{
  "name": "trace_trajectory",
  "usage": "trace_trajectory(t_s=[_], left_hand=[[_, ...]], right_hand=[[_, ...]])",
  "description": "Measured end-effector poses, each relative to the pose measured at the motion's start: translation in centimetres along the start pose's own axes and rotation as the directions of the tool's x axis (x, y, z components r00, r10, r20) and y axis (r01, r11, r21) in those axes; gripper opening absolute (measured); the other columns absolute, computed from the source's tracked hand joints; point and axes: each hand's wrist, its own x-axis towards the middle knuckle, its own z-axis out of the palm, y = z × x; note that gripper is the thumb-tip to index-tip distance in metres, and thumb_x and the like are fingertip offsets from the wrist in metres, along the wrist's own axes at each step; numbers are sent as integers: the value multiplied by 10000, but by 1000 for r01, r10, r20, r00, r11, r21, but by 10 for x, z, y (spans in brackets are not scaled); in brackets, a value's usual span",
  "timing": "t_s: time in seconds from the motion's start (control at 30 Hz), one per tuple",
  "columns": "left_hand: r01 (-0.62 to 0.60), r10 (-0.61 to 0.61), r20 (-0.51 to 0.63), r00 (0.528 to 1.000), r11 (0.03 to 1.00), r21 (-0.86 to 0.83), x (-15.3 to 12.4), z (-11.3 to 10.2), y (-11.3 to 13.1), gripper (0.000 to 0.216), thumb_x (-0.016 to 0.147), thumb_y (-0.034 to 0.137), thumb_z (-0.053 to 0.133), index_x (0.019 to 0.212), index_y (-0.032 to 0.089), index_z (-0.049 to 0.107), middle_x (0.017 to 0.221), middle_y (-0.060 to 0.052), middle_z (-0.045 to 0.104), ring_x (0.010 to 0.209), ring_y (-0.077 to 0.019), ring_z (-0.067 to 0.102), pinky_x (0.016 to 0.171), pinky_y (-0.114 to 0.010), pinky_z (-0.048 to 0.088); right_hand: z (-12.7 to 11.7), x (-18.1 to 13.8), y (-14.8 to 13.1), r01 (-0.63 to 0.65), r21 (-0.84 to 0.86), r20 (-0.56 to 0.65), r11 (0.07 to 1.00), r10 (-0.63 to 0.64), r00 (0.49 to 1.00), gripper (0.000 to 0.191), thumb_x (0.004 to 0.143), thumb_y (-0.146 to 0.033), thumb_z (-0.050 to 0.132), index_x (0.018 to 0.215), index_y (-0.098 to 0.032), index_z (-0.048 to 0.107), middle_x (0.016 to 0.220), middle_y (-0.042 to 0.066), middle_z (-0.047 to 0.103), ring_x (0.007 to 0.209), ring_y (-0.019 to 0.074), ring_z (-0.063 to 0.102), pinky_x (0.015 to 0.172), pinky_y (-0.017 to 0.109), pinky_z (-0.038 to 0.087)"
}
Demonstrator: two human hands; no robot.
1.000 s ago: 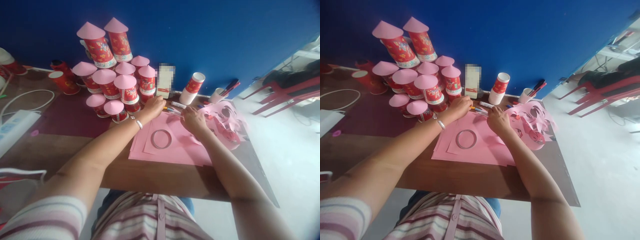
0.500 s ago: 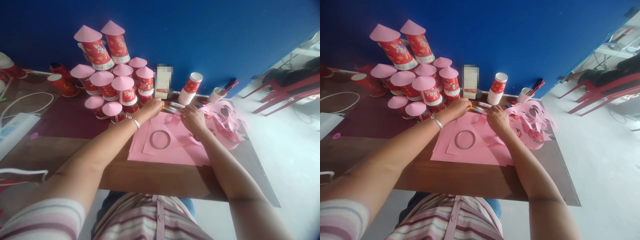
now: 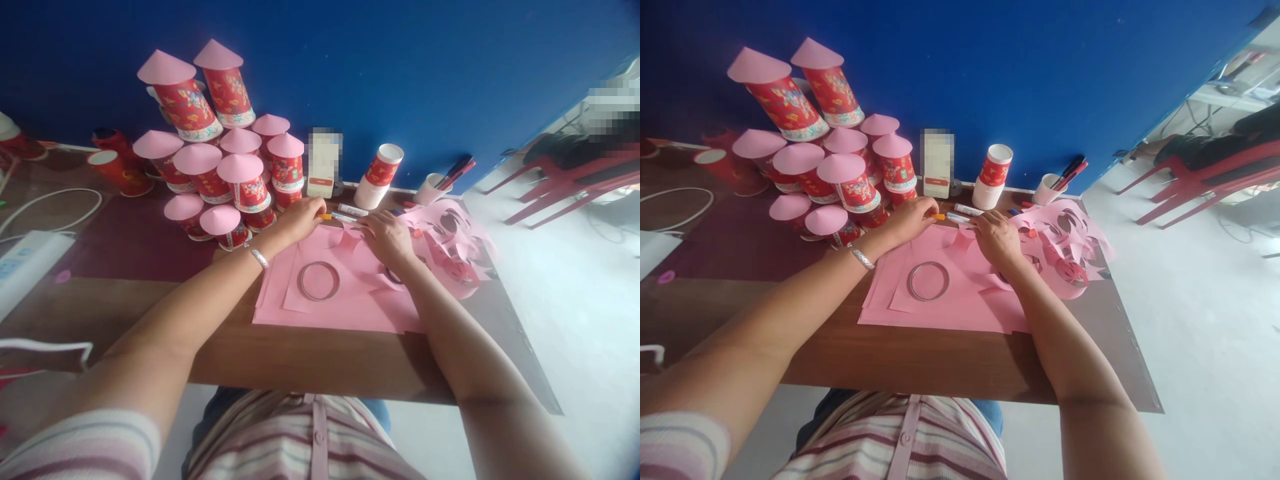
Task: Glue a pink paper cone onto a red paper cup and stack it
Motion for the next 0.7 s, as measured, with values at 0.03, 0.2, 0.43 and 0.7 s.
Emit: trace_trajectory(t_s=[0.03,0.2,0.43,0.7], left_hand=[[11,-11,-2,1000,999,-30,0,-1,1,111,913,95,648,996,155,690,1031,-100,761,932,-224,696,814,-318,504],[16,-16,1,1000,995,-101,-4,-3,1,73,912,128,683,978,158,691,991,-81,753,905,-209,690,780,-302,488],[-22,24,22,999,998,-57,-7,-5,3,124,916,85,633,997,160,689,1038,-89,756,968,-225,700,838,-324,521],[-30,31,24,999,998,-59,-23,-4,-4,263,966,109,547,1162,149,717,1191,-118,751,1089,-231,706,949,-351,544]], right_hand=[[0,0,0,14,-2,-8,1000,-14,1000,271,1026,-213,526,1105,-188,784,1079,132,799,999,286,654,817,369,489],[2,1,0,47,-11,-1,999,-47,999,268,1030,-195,525,1095,-175,785,1060,136,793,1001,287,664,837,375,491],[4,0,2,82,-32,-35,996,-83,996,264,1035,-195,510,1046,-172,773,1028,135,780,954,279,649,814,370,463],[5,-10,4,-1,30,-82,1000,4,997,288,1016,-186,452,1218,-163,656,1115,149,724,844,261,642,615,334,393]])
